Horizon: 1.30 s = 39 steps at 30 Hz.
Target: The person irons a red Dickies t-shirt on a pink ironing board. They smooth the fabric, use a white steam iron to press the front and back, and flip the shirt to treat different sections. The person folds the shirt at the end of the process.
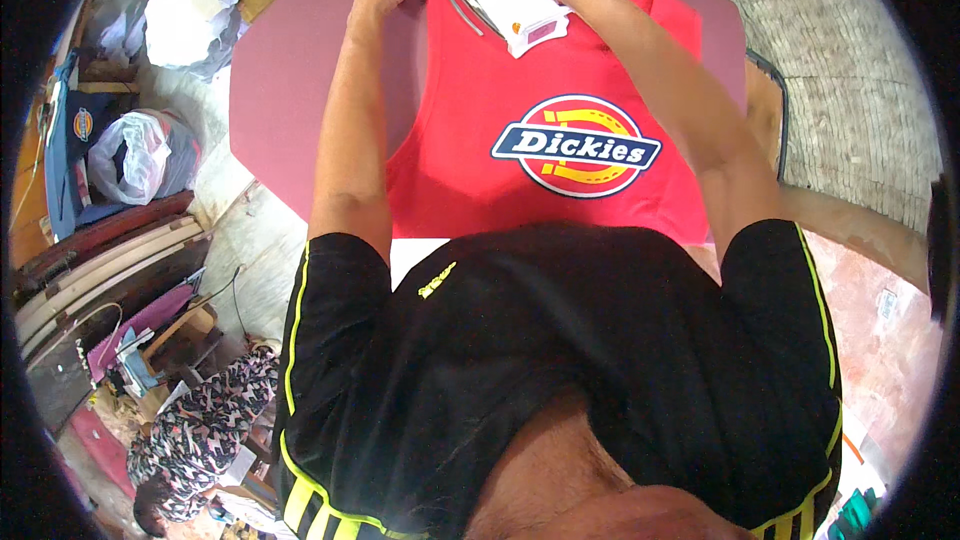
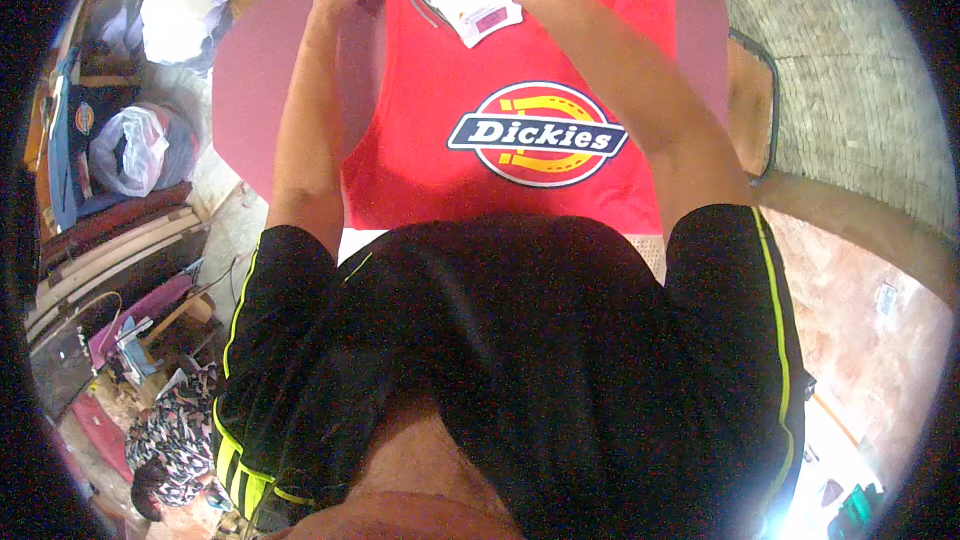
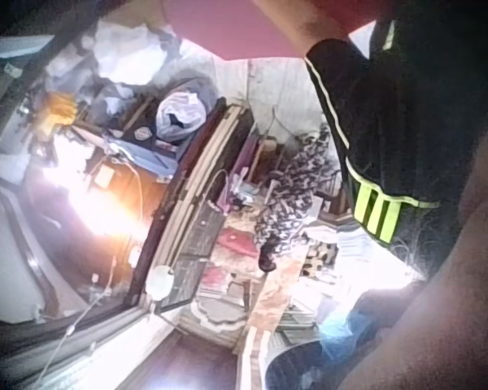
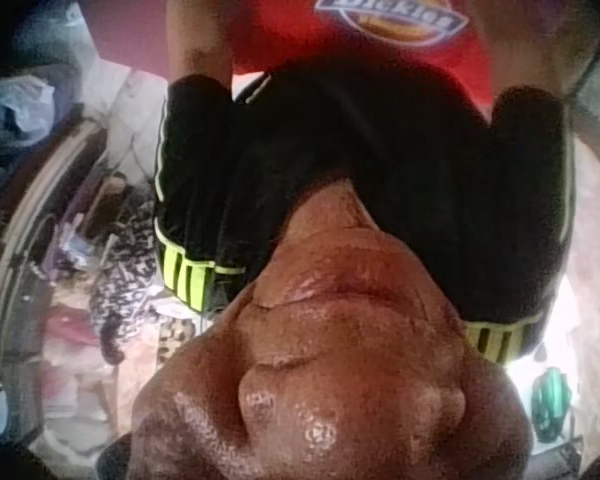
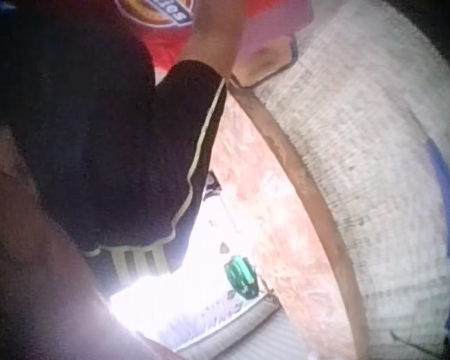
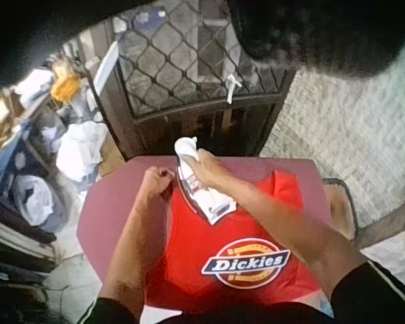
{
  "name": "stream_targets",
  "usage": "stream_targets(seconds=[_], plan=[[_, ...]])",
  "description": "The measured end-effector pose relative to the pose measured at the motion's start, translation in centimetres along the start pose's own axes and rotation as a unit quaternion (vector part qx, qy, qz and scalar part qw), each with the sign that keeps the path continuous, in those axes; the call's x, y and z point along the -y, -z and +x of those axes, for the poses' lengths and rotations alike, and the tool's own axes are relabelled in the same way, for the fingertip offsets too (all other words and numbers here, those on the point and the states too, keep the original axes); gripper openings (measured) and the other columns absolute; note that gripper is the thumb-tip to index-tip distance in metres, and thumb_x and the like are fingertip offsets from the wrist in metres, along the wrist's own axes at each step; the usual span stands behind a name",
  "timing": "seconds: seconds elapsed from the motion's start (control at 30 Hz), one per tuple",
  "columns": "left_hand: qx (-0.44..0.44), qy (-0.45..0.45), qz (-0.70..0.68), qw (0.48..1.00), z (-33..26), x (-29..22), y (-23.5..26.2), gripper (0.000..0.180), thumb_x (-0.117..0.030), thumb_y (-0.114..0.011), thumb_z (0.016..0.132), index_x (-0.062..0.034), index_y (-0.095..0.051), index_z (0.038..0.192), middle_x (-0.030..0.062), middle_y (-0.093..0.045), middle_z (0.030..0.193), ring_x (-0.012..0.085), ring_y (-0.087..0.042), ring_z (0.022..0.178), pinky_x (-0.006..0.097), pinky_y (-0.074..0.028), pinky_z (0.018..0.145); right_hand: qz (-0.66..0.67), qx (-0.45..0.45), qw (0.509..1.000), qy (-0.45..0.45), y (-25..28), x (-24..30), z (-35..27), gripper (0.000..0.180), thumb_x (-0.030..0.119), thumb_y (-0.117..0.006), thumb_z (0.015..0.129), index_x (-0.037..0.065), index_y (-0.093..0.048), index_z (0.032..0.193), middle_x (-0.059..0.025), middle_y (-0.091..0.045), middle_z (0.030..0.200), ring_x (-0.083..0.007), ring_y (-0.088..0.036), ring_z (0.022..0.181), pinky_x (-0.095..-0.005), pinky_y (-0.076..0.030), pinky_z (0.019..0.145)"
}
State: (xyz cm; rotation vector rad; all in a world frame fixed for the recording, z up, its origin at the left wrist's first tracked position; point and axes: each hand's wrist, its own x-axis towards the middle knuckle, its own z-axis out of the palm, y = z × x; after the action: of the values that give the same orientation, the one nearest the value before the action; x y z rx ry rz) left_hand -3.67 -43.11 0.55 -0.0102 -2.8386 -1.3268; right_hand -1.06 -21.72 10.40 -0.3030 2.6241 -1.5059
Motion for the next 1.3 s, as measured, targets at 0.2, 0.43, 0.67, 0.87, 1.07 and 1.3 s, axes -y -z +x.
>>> stream_targets(seconds=[0.2, 0.43, 0.67, 0.87, 1.07, 1.3], plan=[[-0.009, -0.035, 0.02, 0.999, -0.2, 0.0, 0.2, 0.029, -0.031, -0.071, 0.088, -0.0052, -0.075, 0.101, 0.0048, -0.072, 0.081, 0.0125, -0.066, 0.07, 0.031, -0.053, 0.066, -0.025, 0.037, 0.998, 0.044, 0.4, 0.0, -2.6, 0.052, 0.048, -0.052, 0.098, -0.002, -0.06, 0.086, -0.0114, -0.055, 0.059, -0.0219, -0.057, 0.05, -0.0424, -0.044, 0.047], [-0.008, -0.089, 0.075, 0.993, 0.1, -1.4, 0.0, 0.033, -0.038, -0.067, 0.087, -0.0087, -0.075, 0.1, 0.0114, -0.073, 0.088, 0.0245, -0.07, 0.082, 0.035, -0.054, 0.077, -0.053, 0.05, 0.997, 0.026, 1.9, -1.8, 0.9, 0.052, 0.05, -0.054, 0.095, -0.002, -0.061, 0.096, -0.012, -0.06, 0.063, -0.0214, -0.06, 0.053, -0.0387, -0.046, 0.047], [-0.045, -0.034, 0.114, 0.992, -1.4, -1.0, -0.4, 0.043, -0.047, -0.066, 0.086, -0.0119, -0.071, 0.11, 0.0105, -0.072, 0.104, 0.0271, -0.069, 0.093, 0.036, -0.053, 0.083, -0.104, 0.035, 0.991, -0.081, 14.6, -0.7, -8.9, 0.036, 0.041, -0.059, 0.097, 0.006, -0.064, 0.105, 0.0012, -0.051, 0.055, -0.0079, -0.044, 0.04, -0.0251, -0.039, 0.041], [-0.084, -0.111, 0.273, 0.952, -2.0, -5.4, -2.4, 0.052, -0.06, -0.065, 0.084, -0.0173, -0.069, 0.113, 0.0066, -0.066, 0.111, 0.0298, -0.062, 0.106, 0.047, -0.047, 0.092, -0.115, -0.028, 0.98, -0.161, 24.9, -4.7, -15.8, 0.043, 0.046, -0.059, 0.096, 0.006, -0.065, 0.111, 0.0017, -0.054, 0.066, -0.0065, -0.049, 0.055, -0.0258, -0.04, 0.051], [-0.114, -0.194, 0.202, 0.953, -0.4, -2.8, -3.7, 0.042, -0.056, -0.064, 0.087, -0.0167, -0.071, 0.101, 0.0017, -0.067, 0.095, 0.0259, -0.063, 0.094, 0.046, -0.045, 0.079, -0.13, -0.027, 0.989, -0.06, 23.8, -8.3, -15.4, 0.038, 0.043, -0.058, 0.098, 0.007, -0.064, 0.11, 0.0067, -0.044, 0.06, -0.0019, -0.039, 0.047, -0.0217, -0.031, 0.041], [-0.162, -0.225, 0.187, 0.942, -1.3, -4.0, -3.7, 0.036, -0.045, -0.074, 0.083, -0.0095, -0.072, 0.089, 0.0069, -0.068, 0.085, 0.0286, -0.066, 0.081, 0.04, -0.052, 0.071, -0.143, 0.088, 0.98, -0.103, 20.6, -6.3, -12.4, 0.052, 0.047, -0.059, 0.096, 0.002, -0.06, 0.122, -0.0093, -0.068, 0.091, -0.0138, -0.065, 0.076, -0.0304, -0.052, 0.066]])
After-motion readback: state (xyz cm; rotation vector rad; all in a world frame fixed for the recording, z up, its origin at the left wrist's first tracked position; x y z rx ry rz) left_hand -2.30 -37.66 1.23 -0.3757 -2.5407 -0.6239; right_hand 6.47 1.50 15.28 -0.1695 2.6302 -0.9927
